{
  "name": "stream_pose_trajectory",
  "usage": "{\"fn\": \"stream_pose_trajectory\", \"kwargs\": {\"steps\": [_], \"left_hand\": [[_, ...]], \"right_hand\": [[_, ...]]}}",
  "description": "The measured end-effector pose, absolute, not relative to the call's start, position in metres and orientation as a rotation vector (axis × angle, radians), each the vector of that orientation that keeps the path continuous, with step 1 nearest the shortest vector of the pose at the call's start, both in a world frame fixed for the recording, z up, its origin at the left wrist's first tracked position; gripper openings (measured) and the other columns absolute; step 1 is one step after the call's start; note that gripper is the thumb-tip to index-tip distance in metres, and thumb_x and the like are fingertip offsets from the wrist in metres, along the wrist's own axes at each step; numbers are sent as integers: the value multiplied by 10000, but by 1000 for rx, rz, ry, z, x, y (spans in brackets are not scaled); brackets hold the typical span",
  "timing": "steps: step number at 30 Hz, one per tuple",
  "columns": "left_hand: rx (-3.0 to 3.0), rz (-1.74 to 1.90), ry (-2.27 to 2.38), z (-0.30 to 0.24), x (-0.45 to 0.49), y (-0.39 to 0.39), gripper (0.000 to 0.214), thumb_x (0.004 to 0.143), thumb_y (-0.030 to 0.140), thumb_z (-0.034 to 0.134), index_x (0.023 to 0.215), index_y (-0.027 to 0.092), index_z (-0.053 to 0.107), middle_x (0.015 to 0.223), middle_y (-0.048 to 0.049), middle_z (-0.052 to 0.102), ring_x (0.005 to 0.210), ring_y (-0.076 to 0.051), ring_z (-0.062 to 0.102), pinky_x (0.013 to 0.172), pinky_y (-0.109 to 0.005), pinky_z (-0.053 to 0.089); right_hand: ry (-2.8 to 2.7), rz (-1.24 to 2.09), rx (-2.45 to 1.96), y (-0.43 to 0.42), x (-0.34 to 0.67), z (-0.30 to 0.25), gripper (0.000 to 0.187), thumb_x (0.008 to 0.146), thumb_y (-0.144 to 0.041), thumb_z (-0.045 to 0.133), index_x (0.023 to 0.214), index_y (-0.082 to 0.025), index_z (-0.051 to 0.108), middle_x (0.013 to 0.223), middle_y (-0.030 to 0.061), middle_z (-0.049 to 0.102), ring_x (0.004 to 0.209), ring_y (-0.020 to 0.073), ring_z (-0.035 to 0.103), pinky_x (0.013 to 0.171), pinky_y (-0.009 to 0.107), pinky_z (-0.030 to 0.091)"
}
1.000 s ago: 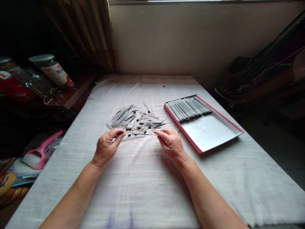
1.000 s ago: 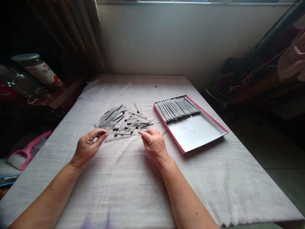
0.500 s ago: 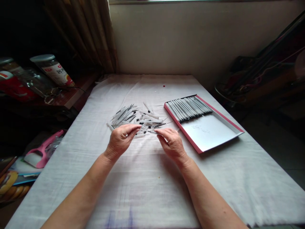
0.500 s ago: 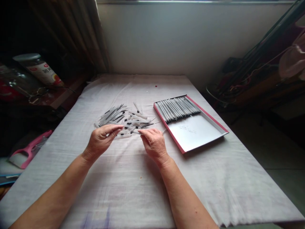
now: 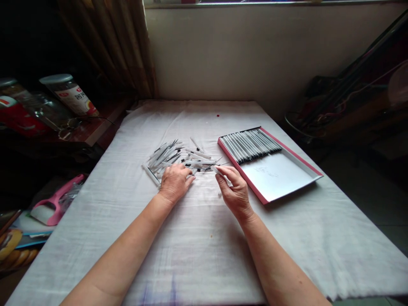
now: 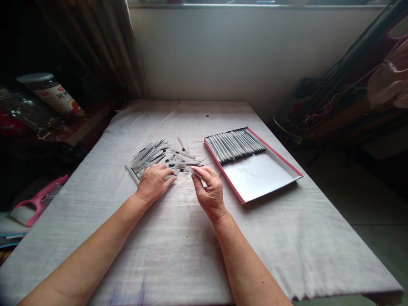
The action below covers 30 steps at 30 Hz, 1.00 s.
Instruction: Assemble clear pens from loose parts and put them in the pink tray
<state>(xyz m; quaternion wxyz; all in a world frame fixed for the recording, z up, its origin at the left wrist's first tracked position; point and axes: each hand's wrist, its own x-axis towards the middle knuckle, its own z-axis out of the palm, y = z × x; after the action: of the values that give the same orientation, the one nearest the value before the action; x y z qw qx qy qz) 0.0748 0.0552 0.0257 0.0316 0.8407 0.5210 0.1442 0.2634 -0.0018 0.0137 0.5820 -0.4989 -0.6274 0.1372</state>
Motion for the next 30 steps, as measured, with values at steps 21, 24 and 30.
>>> {"fn": "stream_pose_trajectory", "kwargs": {"steps": [21,24,30], "left_hand": [[1699,977,1301,31,66,40,224,833,333,587,998,195,650,847,-32,686,713,-146,607,647,-259,462],[1281,1091,1186,29,60,30,350,754,464,669,964,183,685,822,-27,680,629,-107,572,516,-203,413],[827,1073,1099,25,59,16,440,562,469,829,861,183,679,812,-21,712,580,-85,601,450,-156,374]], "right_hand": [[-1585,259,-1180,-6,257,14,196,875,-216,571,1042,-231,672,921,73,704,870,211,652,831,376,529],[-1616,319,-1175,-8,254,16,193,880,-220,558,1033,-229,674,900,71,702,830,196,655,786,343,545],[-1708,383,-1154,-11,248,18,231,899,-205,515,1056,-218,685,932,77,702,830,170,676,768,284,551]]}}
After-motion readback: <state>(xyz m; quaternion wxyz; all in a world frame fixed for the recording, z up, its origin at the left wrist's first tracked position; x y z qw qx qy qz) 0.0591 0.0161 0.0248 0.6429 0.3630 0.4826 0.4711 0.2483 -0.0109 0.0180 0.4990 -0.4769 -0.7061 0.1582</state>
